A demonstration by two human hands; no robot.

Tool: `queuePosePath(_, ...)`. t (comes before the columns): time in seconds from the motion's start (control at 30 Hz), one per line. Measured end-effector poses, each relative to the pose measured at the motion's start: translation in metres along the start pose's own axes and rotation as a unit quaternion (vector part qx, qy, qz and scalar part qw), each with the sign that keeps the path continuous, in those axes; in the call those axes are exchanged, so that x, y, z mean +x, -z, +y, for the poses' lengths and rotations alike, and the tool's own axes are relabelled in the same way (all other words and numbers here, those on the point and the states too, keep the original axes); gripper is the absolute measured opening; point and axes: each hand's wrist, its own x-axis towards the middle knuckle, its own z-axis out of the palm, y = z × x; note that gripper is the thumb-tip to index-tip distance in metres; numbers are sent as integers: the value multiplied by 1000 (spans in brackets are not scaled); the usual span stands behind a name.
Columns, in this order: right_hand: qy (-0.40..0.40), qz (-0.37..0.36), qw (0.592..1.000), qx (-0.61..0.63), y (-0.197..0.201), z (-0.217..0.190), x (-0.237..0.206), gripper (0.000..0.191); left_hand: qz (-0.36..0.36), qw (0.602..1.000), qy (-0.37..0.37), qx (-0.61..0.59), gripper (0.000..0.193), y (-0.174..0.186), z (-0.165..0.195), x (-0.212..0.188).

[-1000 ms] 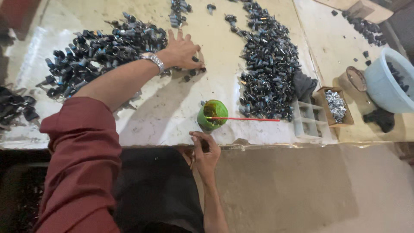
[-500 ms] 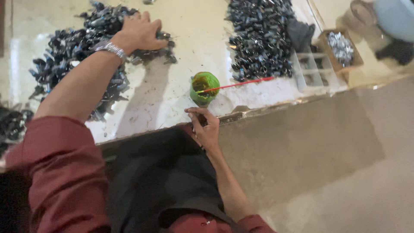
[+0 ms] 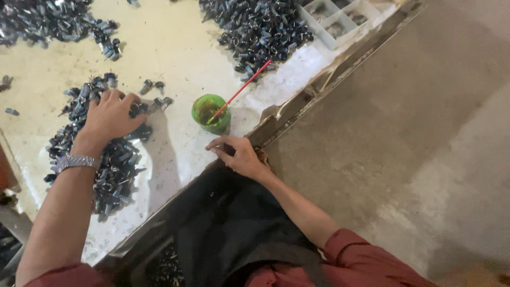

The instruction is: The person picks small metal connector components one at a time from piles on the workbench, holds each in one hand, and uses a long-handled brush dipped in a green cup of liquid to brush the liquid onto the component. Treated components are dropped into a bin below the bench.

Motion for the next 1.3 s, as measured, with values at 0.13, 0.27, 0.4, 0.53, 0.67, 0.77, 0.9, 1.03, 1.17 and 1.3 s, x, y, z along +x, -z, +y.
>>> queuePosePath(0.13, 48, 11, 999, -3, 2, 5, 3, 12, 33, 999, 13, -11, 56, -11, 0, 3)
queuePosePath(0.27, 63, 29, 997, -25, 2, 7, 1, 13, 34, 998, 2, -50, 51, -21, 0, 1)
queuePosePath(0.4, 6, 25, 999, -22, -1, 1, -1, 14, 14, 998, -10, -68, 50, -16, -8, -7)
queuePosePath(0.53, 26, 32, 999, -9, -3, -5, 1, 13, 39, 998, -40, -42, 50, -12, -16, -14)
queuePosePath(0.67, 16, 22, 1000, 1, 0, -2, -2, 13, 82, 994, -50, -45, 43, -22, -20, -22)
queuePosePath(0.77, 25, 19, 999, -11, 2, 5, -6, 13, 119, 990, -59, -39, 37, -35, -22, -28)
queuePosePath(0.9, 38, 7, 999, 7, 4, 8, -9, 14, 152, 984, -86, 32, 36, -50, -27, -34)
queuePosePath(1.03, 45, 11, 999, 8, 4, 4, -6, 15, 110, 987, -69, 92, 34, -43, -32, -39)
queuePosePath(1.17, 37, 7, 999, 10, 6, -2, -5, 15, 81, 993, -51, 63, 32, -22, -39, -54)
queuePosePath(1.3, 33, 7, 999, 12, 4, -3, -6, 17, 107, 990, -46, 78, 24, -18, -52, -76)
